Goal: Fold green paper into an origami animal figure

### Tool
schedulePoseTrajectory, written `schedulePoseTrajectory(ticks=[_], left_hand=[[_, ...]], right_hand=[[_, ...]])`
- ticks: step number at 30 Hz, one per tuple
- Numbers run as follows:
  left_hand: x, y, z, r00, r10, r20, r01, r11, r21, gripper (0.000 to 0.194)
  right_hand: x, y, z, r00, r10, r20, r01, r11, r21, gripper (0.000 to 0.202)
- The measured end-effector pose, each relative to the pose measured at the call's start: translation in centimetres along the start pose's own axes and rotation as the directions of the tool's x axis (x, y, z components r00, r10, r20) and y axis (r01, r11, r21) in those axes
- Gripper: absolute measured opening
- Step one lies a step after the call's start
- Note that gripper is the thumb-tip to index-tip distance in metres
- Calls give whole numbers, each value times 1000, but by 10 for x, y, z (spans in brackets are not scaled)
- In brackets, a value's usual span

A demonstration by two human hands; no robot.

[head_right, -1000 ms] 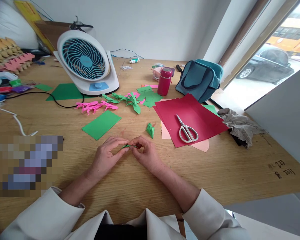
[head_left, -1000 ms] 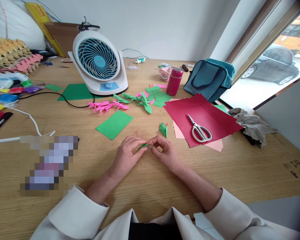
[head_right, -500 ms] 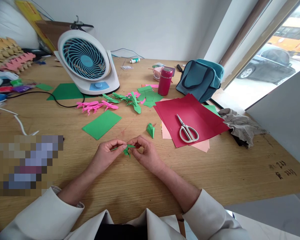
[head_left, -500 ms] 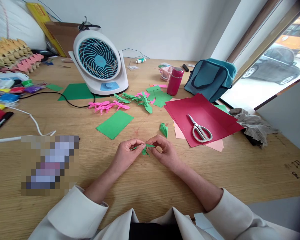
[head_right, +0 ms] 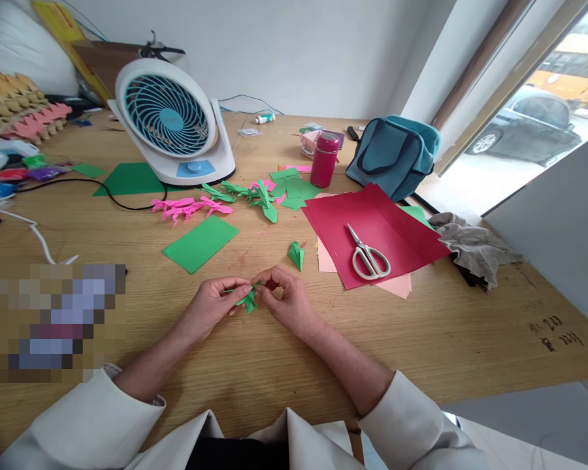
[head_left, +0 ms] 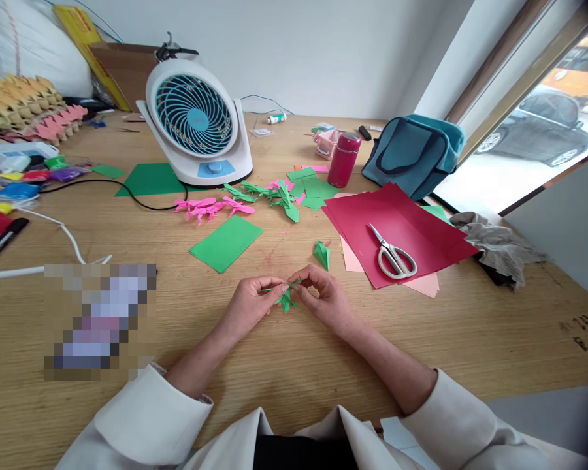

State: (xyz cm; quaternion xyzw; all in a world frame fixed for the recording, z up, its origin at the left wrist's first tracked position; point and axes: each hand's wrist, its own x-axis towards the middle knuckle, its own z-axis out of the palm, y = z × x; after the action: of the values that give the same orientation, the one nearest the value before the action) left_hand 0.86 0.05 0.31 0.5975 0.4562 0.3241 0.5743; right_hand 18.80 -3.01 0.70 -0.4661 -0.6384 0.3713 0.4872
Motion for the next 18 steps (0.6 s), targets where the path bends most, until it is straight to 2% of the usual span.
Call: schedulePoseTrajectory(ticks=[6, 11, 14, 18], left_hand=[[-1, 5, 3, 996, -87, 35, 91, 987, -134, 42], [-2, 9, 4, 993, -106, 51, 114, 976, -184, 42], [-2, 10, 4, 997, -76, 33, 79, 992, -98, 38], [-4, 10, 5, 994, 100, -45, -94, 988, 122, 24]], right_hand=[[1, -3, -2, 1000, 6, 26, -6, 1000, 11, 11], [1, -7, -3, 999, -26, 42, 26, 1000, -7, 15], [1, -7, -3, 999, -22, 35, 21, 1000, 7, 16], [0, 0, 2, 999, 32, -10, -32, 998, 51, 13]])
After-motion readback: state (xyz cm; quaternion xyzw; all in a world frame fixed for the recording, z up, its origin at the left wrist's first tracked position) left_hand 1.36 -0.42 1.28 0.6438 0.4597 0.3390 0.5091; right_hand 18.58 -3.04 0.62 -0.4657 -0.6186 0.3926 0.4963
